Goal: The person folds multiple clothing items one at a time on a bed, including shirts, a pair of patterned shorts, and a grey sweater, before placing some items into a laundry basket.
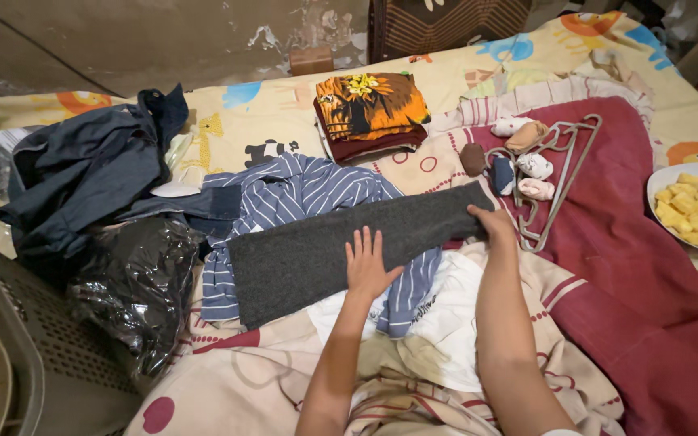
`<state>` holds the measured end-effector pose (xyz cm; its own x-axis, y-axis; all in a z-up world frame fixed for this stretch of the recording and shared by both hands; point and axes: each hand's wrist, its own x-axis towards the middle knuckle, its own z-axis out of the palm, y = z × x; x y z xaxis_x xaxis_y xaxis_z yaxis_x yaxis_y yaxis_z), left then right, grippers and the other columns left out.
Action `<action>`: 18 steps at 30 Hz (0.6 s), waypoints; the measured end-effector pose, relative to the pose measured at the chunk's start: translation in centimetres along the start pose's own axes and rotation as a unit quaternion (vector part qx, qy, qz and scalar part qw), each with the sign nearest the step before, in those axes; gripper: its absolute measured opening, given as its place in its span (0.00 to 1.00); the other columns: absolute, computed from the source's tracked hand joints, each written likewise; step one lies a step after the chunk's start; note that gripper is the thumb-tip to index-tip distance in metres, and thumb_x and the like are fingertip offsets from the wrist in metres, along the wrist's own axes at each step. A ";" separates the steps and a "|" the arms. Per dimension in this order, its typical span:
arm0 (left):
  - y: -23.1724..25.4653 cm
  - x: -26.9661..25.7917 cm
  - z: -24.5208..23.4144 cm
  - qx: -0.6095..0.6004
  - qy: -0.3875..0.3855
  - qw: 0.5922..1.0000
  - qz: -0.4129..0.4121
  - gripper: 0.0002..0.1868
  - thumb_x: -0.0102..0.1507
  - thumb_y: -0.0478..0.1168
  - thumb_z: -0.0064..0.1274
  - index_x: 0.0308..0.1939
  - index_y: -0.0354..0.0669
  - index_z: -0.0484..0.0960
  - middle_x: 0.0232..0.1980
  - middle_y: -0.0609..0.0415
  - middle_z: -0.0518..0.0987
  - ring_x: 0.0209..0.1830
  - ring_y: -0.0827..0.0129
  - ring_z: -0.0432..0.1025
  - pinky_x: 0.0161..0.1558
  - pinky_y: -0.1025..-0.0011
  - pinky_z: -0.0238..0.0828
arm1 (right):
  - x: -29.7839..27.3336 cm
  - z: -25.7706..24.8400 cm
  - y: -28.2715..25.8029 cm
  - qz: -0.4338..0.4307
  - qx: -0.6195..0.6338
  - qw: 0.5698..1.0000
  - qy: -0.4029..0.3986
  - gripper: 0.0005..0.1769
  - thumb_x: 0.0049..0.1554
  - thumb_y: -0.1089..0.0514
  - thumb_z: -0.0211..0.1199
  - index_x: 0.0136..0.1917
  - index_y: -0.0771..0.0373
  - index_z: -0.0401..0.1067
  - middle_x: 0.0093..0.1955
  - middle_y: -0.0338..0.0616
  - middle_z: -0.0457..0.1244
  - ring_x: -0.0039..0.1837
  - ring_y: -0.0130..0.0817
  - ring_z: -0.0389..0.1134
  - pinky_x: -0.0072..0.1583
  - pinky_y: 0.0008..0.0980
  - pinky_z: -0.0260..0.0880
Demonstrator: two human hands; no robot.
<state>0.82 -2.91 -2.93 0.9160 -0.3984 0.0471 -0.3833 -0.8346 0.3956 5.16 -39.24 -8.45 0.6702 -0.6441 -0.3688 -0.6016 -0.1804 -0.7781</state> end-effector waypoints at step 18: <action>0.1 -2.1 4.3 0.016 0.131 0.991 0.003 0.48 0.56 0.54 0.59 0.72 0.28 0.61 0.77 0.30 0.56 0.79 0.44 0.48 0.74 0.48 0.42 | -23.7 8.4 -16.0 -0.427 0.076 0.900 -0.029 0.36 0.51 0.55 0.72 0.71 0.67 0.68 0.65 0.54 0.68 0.66 0.43 0.70 0.66 0.35 0.67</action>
<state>-1.65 -3.75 -6.95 0.9112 -0.2955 0.2872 -0.3894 -0.8456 0.3651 2.55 -14.82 8.41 0.8842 -0.2779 0.3754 0.2082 -0.4849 -0.8494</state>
